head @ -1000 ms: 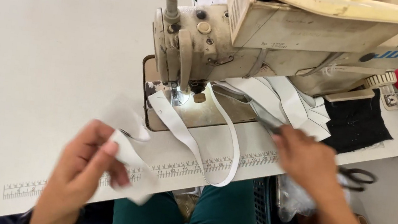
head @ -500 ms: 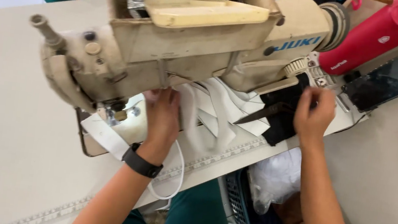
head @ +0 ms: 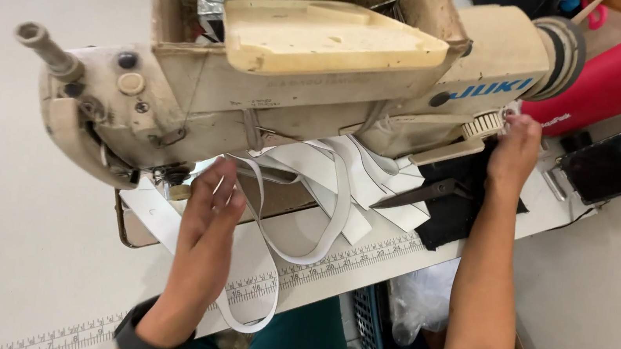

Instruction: Sewing white elastic bands using an industrial sewing machine on a factory floor

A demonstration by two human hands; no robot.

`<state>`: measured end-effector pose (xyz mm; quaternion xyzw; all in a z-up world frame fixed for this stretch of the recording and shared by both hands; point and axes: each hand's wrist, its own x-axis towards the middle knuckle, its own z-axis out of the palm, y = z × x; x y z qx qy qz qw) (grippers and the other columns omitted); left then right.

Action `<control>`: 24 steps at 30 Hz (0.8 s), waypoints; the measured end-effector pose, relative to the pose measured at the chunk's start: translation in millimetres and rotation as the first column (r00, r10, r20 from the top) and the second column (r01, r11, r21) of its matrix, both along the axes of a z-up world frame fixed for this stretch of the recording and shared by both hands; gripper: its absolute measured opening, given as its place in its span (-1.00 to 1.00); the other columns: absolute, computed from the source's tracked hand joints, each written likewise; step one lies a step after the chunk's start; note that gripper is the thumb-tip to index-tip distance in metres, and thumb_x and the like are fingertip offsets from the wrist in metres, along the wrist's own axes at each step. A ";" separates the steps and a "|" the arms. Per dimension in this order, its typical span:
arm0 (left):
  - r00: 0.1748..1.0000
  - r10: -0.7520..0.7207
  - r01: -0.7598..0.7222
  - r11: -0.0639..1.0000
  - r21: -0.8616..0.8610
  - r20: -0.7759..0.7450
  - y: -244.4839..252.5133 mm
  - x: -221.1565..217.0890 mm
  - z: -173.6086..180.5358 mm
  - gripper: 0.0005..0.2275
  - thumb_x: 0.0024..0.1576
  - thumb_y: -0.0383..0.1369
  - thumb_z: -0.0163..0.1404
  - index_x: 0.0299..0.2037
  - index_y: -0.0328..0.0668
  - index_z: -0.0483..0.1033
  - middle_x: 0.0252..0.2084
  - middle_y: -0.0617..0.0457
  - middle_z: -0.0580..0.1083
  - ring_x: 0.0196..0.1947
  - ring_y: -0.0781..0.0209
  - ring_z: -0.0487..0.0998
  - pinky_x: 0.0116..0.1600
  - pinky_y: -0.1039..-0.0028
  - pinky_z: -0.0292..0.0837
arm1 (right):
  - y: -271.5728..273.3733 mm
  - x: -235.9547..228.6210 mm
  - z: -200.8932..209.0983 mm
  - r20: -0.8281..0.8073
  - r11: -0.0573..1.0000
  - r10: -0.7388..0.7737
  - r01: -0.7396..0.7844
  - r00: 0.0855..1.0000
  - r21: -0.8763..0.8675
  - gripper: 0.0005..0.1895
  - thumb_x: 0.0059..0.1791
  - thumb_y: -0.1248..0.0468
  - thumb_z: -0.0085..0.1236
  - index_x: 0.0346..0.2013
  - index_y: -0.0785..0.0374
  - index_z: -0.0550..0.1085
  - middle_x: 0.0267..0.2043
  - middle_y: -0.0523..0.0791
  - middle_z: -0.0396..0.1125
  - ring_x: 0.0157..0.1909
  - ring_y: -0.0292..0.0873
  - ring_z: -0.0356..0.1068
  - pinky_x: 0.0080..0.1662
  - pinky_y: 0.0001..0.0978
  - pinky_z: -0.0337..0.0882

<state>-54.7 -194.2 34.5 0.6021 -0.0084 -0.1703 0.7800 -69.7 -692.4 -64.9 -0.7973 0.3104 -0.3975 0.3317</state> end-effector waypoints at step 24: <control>0.727 0.362 -0.548 0.818 0.176 0.583 105.4 -79.3 -20.0 -0.77 0.25 -0.42 -0.08 0.05 -0.42 0.34 0.30 -0.33 0.29 0.31 -0.19 0.47 0.43 0.25 0.45 | -45.0 -24.6 -16.5 0.596 0.909 -0.151 0.349 0.789 -0.230 -0.83 -0.08 0.41 -0.05 -0.39 0.21 0.54 -0.38 -0.13 0.36 -0.33 -0.13 0.35 -0.25 -0.28 0.38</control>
